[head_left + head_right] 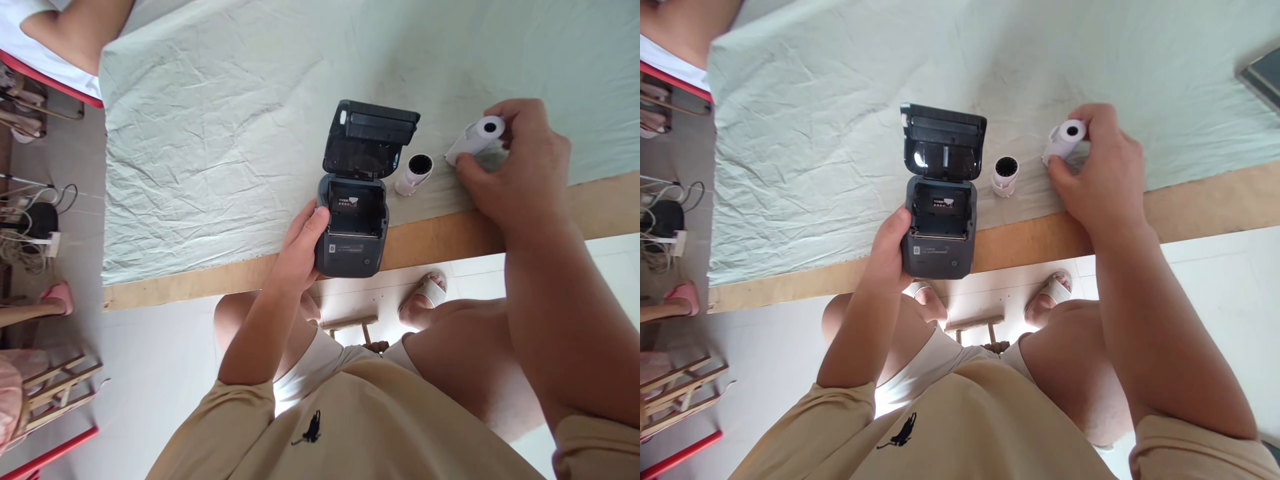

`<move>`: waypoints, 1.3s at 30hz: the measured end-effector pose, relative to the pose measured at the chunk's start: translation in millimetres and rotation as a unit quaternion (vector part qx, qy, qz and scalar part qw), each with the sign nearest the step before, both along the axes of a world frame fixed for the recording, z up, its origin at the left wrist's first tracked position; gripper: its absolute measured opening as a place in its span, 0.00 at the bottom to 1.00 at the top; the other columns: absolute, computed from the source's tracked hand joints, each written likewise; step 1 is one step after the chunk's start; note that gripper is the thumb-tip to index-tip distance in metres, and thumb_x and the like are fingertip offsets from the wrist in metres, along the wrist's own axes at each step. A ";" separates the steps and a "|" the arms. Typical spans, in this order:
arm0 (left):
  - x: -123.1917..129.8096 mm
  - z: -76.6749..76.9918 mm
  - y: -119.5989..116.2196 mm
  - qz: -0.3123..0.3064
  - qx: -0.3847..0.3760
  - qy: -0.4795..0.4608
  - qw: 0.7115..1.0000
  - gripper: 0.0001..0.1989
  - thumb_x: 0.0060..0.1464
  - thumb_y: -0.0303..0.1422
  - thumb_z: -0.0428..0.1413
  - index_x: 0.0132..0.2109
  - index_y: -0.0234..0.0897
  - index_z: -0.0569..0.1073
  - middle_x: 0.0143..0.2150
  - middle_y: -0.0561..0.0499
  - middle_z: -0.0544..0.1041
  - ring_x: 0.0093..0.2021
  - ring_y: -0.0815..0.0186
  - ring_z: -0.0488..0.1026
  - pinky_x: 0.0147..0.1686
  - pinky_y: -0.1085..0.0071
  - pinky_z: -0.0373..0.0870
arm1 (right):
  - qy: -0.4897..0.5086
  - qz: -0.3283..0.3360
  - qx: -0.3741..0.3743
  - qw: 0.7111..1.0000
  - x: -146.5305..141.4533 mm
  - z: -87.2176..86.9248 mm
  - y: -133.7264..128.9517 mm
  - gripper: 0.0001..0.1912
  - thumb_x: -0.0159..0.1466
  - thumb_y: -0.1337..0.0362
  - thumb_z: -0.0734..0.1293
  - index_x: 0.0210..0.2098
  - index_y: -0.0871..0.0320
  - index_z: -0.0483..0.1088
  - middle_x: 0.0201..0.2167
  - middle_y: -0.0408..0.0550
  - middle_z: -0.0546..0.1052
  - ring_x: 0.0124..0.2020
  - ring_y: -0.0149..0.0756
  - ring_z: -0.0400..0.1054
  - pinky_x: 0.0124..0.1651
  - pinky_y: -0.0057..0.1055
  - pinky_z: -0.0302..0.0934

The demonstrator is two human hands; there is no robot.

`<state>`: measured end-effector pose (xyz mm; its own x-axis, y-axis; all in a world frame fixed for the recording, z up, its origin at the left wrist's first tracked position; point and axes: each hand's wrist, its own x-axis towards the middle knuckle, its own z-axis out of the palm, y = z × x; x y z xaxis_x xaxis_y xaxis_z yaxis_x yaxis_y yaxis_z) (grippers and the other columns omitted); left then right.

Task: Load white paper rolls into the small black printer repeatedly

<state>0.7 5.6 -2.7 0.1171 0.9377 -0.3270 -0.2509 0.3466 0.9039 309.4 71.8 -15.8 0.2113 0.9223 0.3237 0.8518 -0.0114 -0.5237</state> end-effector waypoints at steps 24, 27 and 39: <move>0.7 4.9 -0.8 0.004 -0.017 0.004 1.000 0.29 0.60 0.64 0.68 0.47 0.42 0.83 0.39 0.51 0.87 0.40 0.59 0.87 0.35 0.68 0.83 | 0.034 0.251 0.087 0.963 -55.9 -12.8 -23.0 0.29 0.67 0.67 0.70 0.66 0.47 0.74 0.49 0.54 0.77 0.49 0.50 0.78 0.54 0.54 0.78; 0.7 5.8 -1.0 0.001 -0.031 -0.001 1.000 0.30 0.58 0.64 0.68 0.47 0.41 0.83 0.38 0.51 0.87 0.37 0.61 0.86 0.34 0.69 0.83 | 0.047 0.246 0.088 0.964 -54.7 -10.5 -22.3 0.33 0.66 0.66 0.70 0.70 0.45 0.69 0.50 0.52 0.79 0.46 0.48 0.80 0.52 0.54 0.80; 3.9 8.7 2.6 0.002 0.028 -0.013 1.000 0.28 0.54 0.58 0.75 0.46 0.42 0.81 0.36 0.53 0.85 0.41 0.60 0.88 0.29 0.73 0.79 | 0.072 0.286 0.274 0.915 -100.2 28.7 -48.1 0.15 0.69 0.70 0.72 0.52 0.48 0.74 0.43 0.42 0.89 0.40 0.42 0.85 0.41 0.41 0.78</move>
